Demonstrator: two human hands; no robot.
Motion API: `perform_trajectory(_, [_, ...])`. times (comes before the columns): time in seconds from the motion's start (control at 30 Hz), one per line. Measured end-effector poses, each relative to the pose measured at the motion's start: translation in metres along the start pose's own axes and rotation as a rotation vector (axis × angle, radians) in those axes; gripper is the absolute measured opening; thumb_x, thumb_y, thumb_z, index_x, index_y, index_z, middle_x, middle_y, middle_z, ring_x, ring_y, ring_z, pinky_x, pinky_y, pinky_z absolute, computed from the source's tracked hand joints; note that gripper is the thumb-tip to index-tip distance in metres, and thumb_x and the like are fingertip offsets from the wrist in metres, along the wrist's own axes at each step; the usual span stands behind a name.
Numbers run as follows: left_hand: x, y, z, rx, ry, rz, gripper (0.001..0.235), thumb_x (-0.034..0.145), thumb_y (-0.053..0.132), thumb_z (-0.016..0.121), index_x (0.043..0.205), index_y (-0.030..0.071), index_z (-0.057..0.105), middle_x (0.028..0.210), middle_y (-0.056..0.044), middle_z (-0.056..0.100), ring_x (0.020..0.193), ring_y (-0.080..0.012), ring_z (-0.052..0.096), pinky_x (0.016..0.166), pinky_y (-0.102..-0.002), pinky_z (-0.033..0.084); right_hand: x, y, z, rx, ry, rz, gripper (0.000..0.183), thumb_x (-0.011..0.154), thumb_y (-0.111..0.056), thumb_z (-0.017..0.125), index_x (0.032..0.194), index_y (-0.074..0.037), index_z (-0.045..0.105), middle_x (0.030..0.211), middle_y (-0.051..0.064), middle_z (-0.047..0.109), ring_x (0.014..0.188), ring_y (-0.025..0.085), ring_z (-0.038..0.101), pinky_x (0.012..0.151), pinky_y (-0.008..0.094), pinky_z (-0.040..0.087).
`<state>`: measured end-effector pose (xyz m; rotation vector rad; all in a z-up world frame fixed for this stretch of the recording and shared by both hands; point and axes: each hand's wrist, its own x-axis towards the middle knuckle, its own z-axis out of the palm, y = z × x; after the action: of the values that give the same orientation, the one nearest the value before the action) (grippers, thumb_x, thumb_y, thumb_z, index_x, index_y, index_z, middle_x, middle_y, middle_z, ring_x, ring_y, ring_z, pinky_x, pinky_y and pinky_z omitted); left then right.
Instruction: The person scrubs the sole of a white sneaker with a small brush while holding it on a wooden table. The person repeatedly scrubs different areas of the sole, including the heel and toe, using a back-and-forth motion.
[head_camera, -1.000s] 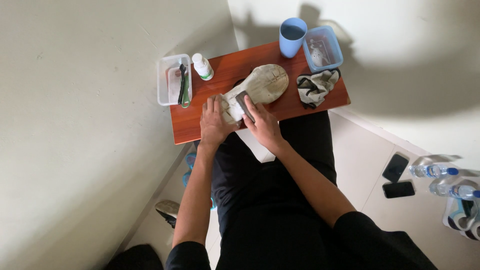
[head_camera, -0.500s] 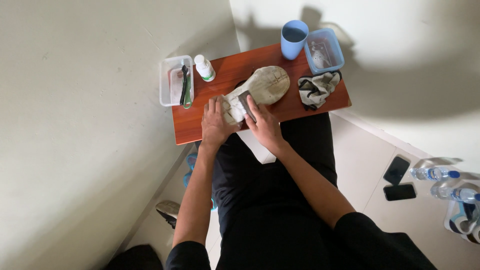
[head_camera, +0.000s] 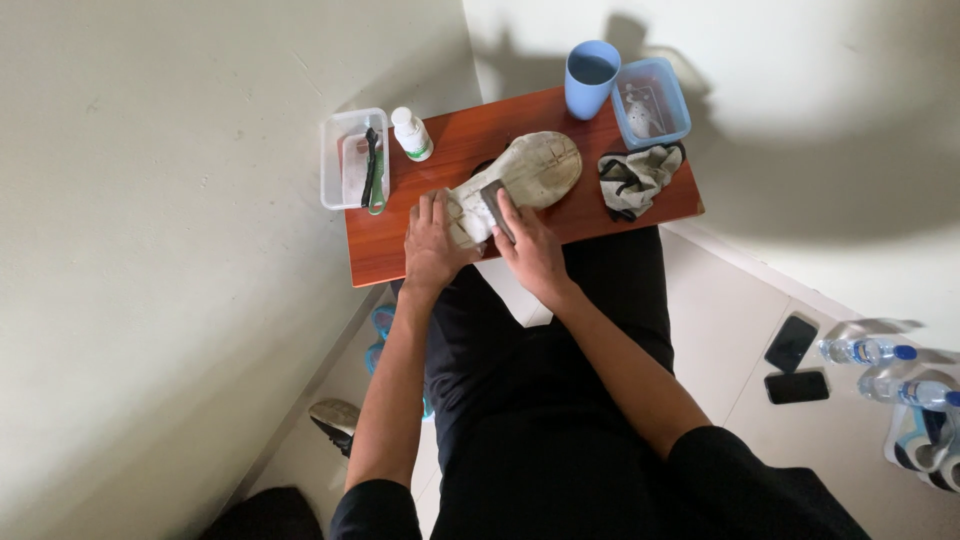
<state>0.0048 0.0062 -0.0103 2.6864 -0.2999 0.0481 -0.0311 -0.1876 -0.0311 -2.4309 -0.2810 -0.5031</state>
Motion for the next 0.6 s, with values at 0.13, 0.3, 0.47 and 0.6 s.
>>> perform_trajectory(0.13, [0.000, 0.002, -0.001, 0.002, 0.009, -0.021, 0.114, 0.053, 0.041, 0.093, 0.149, 0.008, 0.041, 0.143, -0.006, 0.040, 0.132, -0.0369, 0.048, 0.102, -0.056, 0.056, 0.003, 0.001, -0.007, -0.086, -0.030, -0.069, 0.059, 0.104, -0.041, 0.055, 0.159, -0.028, 0.042, 0.096, 0.002, 0.061, 0.078, 0.020, 0.070, 0.057, 0.029, 0.058])
perform_trajectory(0.3, [-0.004, 0.007, -0.006, -0.008, 0.022, -0.009, 0.110, 0.053, 0.039, 0.093, 0.146, 0.009, 0.043, 0.141, -0.005, 0.042, 0.130, -0.0362, 0.049, 0.100, -0.056, 0.057, 0.012, 0.028, -0.011, -0.174, 0.103, 0.112, 0.060, 0.105, -0.031, 0.054, 0.161, -0.016, 0.038, 0.099, 0.012, 0.062, 0.078, 0.029, 0.070, 0.059, 0.038, 0.058])
perform_trajectory(0.47, [-0.003, 0.006, -0.006, -0.010, 0.008, -0.016, 0.111, 0.054, 0.039, 0.094, 0.147, 0.009, 0.042, 0.141, -0.006, 0.041, 0.131, -0.0370, 0.049, 0.101, -0.056, 0.056, 0.004, 0.008, -0.021, -0.107, 0.068, -0.010, 0.057, 0.104, -0.029, 0.056, 0.158, -0.015, 0.043, 0.094, 0.012, 0.060, 0.075, 0.030, 0.068, 0.058, 0.038, 0.057])
perform_trajectory(0.6, [-0.002, 0.009, -0.009, -0.009, -0.012, -0.034, 0.113, 0.053, 0.042, 0.094, 0.148, 0.009, 0.042, 0.142, -0.004, 0.041, 0.132, -0.0357, 0.047, 0.102, -0.056, 0.056, -0.010, -0.005, -0.022, -0.136, 0.016, -0.151, 0.056, 0.102, -0.035, 0.058, 0.156, -0.024, 0.048, 0.092, 0.003, 0.059, 0.074, 0.021, 0.068, 0.058, 0.030, 0.057])
